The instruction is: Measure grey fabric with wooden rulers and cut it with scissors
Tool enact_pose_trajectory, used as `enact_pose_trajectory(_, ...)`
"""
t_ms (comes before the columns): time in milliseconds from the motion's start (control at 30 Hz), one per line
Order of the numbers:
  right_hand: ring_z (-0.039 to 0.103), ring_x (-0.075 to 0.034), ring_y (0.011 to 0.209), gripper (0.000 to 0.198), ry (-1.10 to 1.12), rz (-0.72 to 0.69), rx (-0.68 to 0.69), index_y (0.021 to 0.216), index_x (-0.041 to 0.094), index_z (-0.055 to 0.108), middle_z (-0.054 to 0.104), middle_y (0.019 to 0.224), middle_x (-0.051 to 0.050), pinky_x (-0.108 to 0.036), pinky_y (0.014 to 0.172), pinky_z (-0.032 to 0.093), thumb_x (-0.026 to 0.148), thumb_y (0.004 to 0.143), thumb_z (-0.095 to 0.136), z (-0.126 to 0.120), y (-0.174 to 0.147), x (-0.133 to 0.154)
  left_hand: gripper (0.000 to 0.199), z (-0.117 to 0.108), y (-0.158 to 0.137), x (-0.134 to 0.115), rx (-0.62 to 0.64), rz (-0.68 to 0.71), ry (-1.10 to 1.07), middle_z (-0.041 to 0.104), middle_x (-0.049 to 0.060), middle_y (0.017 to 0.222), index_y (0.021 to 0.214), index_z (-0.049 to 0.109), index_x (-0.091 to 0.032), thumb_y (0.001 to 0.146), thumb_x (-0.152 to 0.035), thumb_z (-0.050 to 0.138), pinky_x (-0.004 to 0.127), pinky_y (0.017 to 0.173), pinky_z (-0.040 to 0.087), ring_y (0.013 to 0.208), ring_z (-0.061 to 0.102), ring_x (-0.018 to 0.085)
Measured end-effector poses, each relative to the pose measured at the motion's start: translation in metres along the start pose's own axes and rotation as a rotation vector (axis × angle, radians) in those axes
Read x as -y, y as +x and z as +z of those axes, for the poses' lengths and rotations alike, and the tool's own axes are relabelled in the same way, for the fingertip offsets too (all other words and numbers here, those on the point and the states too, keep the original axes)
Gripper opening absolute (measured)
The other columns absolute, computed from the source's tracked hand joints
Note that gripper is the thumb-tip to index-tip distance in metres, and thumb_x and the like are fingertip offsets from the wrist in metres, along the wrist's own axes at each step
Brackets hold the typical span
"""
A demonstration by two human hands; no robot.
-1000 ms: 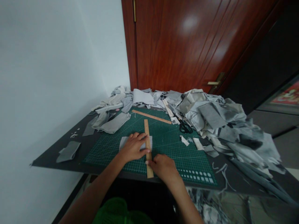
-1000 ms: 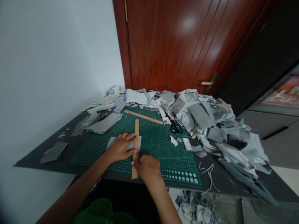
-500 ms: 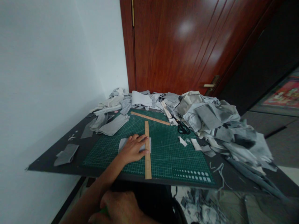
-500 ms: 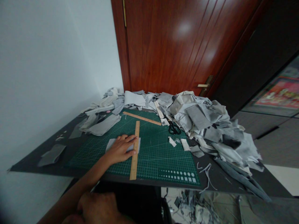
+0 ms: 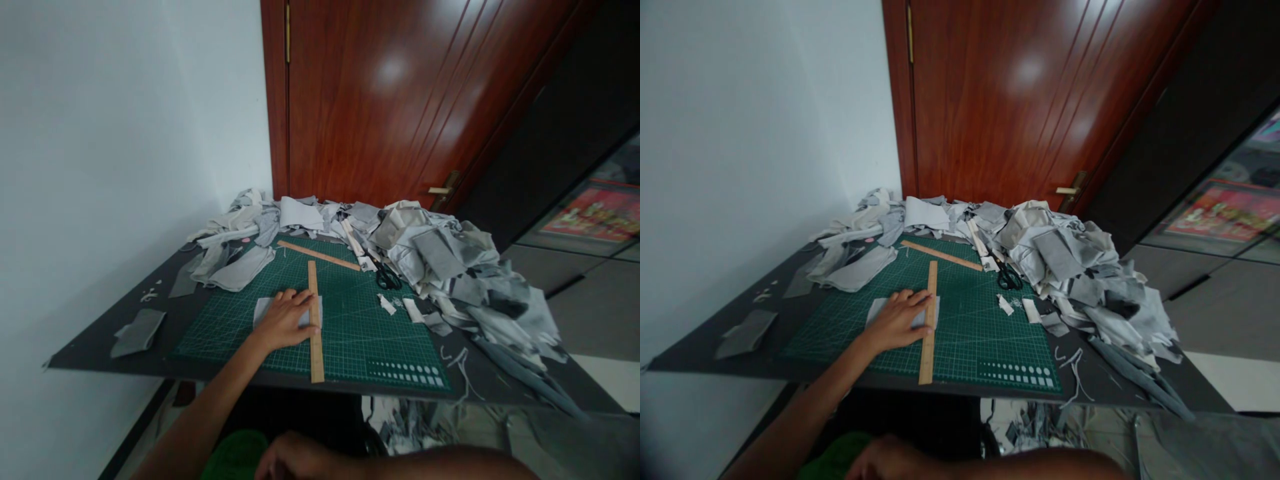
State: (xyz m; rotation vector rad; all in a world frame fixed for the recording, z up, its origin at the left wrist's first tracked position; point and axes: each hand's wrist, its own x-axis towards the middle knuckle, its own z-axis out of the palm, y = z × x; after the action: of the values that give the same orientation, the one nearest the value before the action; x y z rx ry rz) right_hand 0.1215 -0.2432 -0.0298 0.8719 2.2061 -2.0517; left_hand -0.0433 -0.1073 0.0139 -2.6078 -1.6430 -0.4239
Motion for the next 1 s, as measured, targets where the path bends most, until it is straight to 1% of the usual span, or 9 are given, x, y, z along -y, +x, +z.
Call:
enact_pose_trajectory(67, 0.055, -0.009, 0.06, 0.018, 0.098, -0.231, -0.044, 0.104, 0.019, 0.068, 0.059, 0.08, 0.004, -0.019, 0.057, 0.047, 0.014, 0.091, 0.056, -0.023, 0.005, 0.032, 0.07, 0.002, 0.0, 0.001, 0.008, -0.003, 0.008, 0.051, 0.009, 0.151, 0.145, 0.052, -0.025, 0.085, -0.056, 0.068, 0.047, 0.097, 0.04, 0.122, 0.05, 0.035)
enact_pose_trajectory(100, 0.056, -0.009, 0.06, 0.019, 0.122, -0.345, -0.107, 0.106, 0.019, 0.067, 0.06, 0.082, 0.003, -0.019, 0.056, 0.049, 0.018, 0.094, 0.052, -0.037, 0.011, 0.05, 0.071, 0.003, 0.0, 0.001, 0.009, -0.005, 0.012, 0.052, 0.009, 0.151, 0.145, 0.052, -0.024, 0.084, -0.057, 0.069, 0.047, 0.099, 0.04, 0.122, 0.05, 0.035)
enact_pose_trajectory(200, 0.06, -0.011, 0.064, 0.018, 0.181, -0.575, -0.405, 0.108, 0.02, 0.064, 0.063, 0.079, 0.004, -0.022, 0.063, 0.053, 0.023, 0.091, 0.06, -0.093, 0.042, 0.092, 0.065, 0.006, -0.001, 0.002, -0.004, -0.021, 0.029, 0.056, 0.009, 0.145, 0.142, 0.056, -0.021, 0.085, -0.048, 0.07, 0.044, 0.104, 0.038, 0.125, 0.05, 0.035)
enact_pose_trajectory(300, 0.061, -0.012, 0.065, 0.019, 0.333, -0.552, -0.886, 0.104, 0.017, 0.063, 0.066, 0.083, 0.001, -0.025, 0.067, 0.055, 0.027, 0.089, 0.059, -0.155, 0.073, 0.096, 0.06, 0.004, -0.001, 0.0, -0.006, -0.013, 0.035, 0.059, 0.012, 0.139, 0.137, 0.06, -0.021, 0.085, -0.048, 0.07, 0.046, 0.1, 0.041, 0.122, 0.051, 0.035)
enact_pose_trajectory(400, 0.061, -0.013, 0.068, 0.023, 0.385, -0.496, -1.012, 0.108, 0.017, 0.06, 0.064, 0.08, 0.001, -0.026, 0.069, 0.055, 0.031, 0.092, 0.052, -0.205, 0.083, 0.073, 0.071, -0.001, 0.0, -0.004, 0.013, 0.002, 0.029, 0.056, 0.009, 0.145, 0.142, 0.054, -0.026, 0.081, -0.057, 0.072, 0.047, 0.093, 0.043, 0.115, 0.052, 0.034)
enact_pose_trajectory(467, 0.063, -0.013, 0.068, 0.021, 0.4, -0.441, -0.993, 0.105, 0.017, 0.06, 0.064, 0.077, 0.002, -0.027, 0.069, 0.057, 0.031, 0.09, 0.054, -0.226, 0.081, 0.056, 0.079, -0.003, 0.001, -0.006, 0.024, -0.013, 0.037, 0.052, 0.008, 0.149, 0.146, 0.05, -0.025, 0.08, -0.061, 0.072, 0.048, 0.094, 0.041, 0.117, 0.05, 0.034)
enact_pose_trajectory(600, 0.065, -0.013, 0.057, 0.016, 0.383, -0.286, -0.776, 0.09, 0.018, 0.061, 0.064, 0.064, 0.004, -0.027, 0.059, 0.059, 0.019, 0.077, 0.071, -0.246, 0.074, 0.039, 0.085, -0.003, 0.002, -0.007, 0.05, -0.032, 0.061, 0.051, 0.007, 0.151, 0.148, 0.049, -0.025, 0.078, -0.069, 0.071, 0.048, 0.096, 0.038, 0.119, 0.048, 0.035)
enact_pose_trajectory(767, 0.063, -0.012, 0.048, 0.023, 0.322, -0.152, -0.627, 0.077, 0.018, 0.055, 0.062, 0.054, 0.004, -0.021, 0.045, 0.055, 0.007, 0.071, 0.075, -0.254, 0.067, 0.032, 0.087, -0.001, 0.002, -0.006, 0.063, -0.031, 0.069, 0.051, 0.007, 0.151, 0.147, 0.049, -0.025, 0.077, -0.073, 0.069, 0.046, 0.094, 0.039, 0.118, 0.049, 0.034)
enact_pose_trajectory(1000, 0.06, -0.008, 0.047, 0.016, 0.207, -0.097, -0.515, 0.08, 0.017, 0.06, 0.061, 0.055, 0.007, -0.017, 0.046, 0.055, 0.004, 0.078, 0.068, -0.252, 0.058, 0.033, 0.082, -0.002, 0.003, -0.006, 0.06, -0.018, 0.065, 0.052, 0.006, 0.15, 0.145, 0.05, -0.024, 0.079, -0.068, 0.07, 0.046, 0.094, 0.039, 0.118, 0.049, 0.033)
